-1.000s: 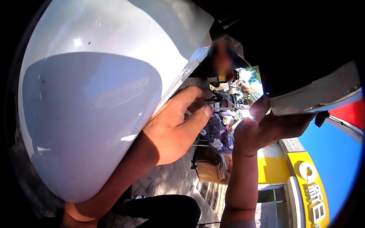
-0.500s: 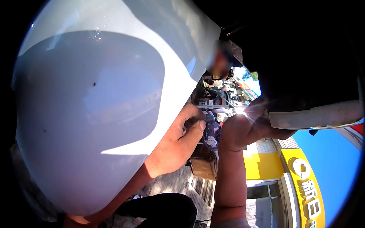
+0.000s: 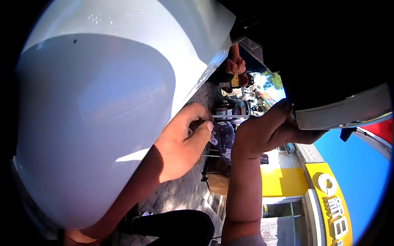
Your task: The person removes a plastic panel from the front of a motorcycle and then uses a screwdriver to work on a lower plastic fairing near the front wheel.
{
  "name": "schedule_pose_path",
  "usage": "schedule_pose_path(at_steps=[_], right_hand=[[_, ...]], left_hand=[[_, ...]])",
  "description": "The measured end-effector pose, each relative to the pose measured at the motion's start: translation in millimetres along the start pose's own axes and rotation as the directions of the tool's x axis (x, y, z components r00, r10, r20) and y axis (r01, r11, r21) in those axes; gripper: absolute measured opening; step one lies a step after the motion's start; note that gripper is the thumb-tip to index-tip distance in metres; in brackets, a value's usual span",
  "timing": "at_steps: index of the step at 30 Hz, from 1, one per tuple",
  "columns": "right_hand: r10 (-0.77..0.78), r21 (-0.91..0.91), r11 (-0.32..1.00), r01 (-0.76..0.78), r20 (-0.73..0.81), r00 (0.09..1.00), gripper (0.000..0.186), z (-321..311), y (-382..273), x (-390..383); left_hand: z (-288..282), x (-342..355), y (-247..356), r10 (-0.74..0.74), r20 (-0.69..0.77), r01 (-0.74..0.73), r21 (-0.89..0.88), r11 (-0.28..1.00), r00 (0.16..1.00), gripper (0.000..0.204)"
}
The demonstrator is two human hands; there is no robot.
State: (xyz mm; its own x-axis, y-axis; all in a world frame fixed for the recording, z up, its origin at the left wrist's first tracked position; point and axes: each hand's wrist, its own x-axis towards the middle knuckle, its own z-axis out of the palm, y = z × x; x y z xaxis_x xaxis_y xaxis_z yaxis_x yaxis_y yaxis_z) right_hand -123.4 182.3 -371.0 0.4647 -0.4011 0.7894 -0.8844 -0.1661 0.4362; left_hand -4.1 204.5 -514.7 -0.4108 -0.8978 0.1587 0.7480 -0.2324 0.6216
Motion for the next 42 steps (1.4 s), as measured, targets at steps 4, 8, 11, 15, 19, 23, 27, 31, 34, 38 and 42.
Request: schedule_pose_path(at_steps=[4, 8, 11, 15, 19, 23, 27, 31, 34, 38, 42], right_hand=[[-0.080, -0.001, 0.997, 0.080, 0.023, 0.997, 0.082, 5, 4, 4], [-0.087, 0.143, 0.987, 0.080, 0.045, 0.995, 0.082, 5, 2, 14], [-0.037, 0.261, 0.965, 0.011, 0.096, 0.995, 0.083, -1, 6, -14], [-0.040, 0.316, 0.949, -0.023, 0.191, 0.981, 0.078, -14, 12, -66], [0.226, 0.116, 0.893, -0.435, 0.719, 0.658, 0.046, -55, 26, -157], [0.235, -0.292, 0.889, -0.352, 0.952, -0.197, 0.043, -110, 58, -336], [0.224, -0.440, 0.866, -0.237, 0.765, -0.603, 0.045, -205, 58, -493], [0.196, -0.548, 0.745, -0.381, 0.725, -0.660, 0.044, -256, 33, -575], [0.204, -0.581, 0.672, -0.459, 0.741, -0.640, 0.041, -272, 25, -620], [0.243, -0.577, 0.650, -0.495, 0.775, -0.584, 0.034, -242, 34, -629], [0.271, -0.477, 0.643, -0.599, 0.874, -0.404, 0.030, -181, 59, -621]], left_hand=[[3, 10, -6, -0.094, -0.023, 0.096, 0.182, 0.979, 0.995, 0.012], [-11, 10, -2, -0.013, 0.102, 0.003, 0.098, 0.995, 0.995, 0.018], [-13, 8, -11, -0.139, 0.117, 0.127, 0.105, 0.986, 0.983, 0.024], [-19, -5, 0, -0.134, 0.029, 0.124, 0.220, 0.968, 0.991, 0.032], [-12, -19, 12, -0.134, 0.011, 0.121, 0.354, 0.928, 0.991, 0.037], [-6, -34, -9, -0.252, -0.003, 0.226, 0.459, 0.860, 0.968, 0.036], [-9, -34, -39, -0.347, 0.005, 0.296, 0.509, 0.808, 0.938, 0.033], [-23, -31, -52, -0.378, -0.080, 0.344, 0.616, 0.709, 0.922, 0.032], [-25, -23, -72, -0.431, -0.111, 0.375, 0.711, 0.595, 0.895, 0.029], [-23, -26, -83, -0.562, -0.134, 0.275, 0.946, 0.174, 0.816, 0.027], [-46, -95, -82, -0.798, 0.195, -0.296, 0.955, 0.021, 0.571, 0.024]])
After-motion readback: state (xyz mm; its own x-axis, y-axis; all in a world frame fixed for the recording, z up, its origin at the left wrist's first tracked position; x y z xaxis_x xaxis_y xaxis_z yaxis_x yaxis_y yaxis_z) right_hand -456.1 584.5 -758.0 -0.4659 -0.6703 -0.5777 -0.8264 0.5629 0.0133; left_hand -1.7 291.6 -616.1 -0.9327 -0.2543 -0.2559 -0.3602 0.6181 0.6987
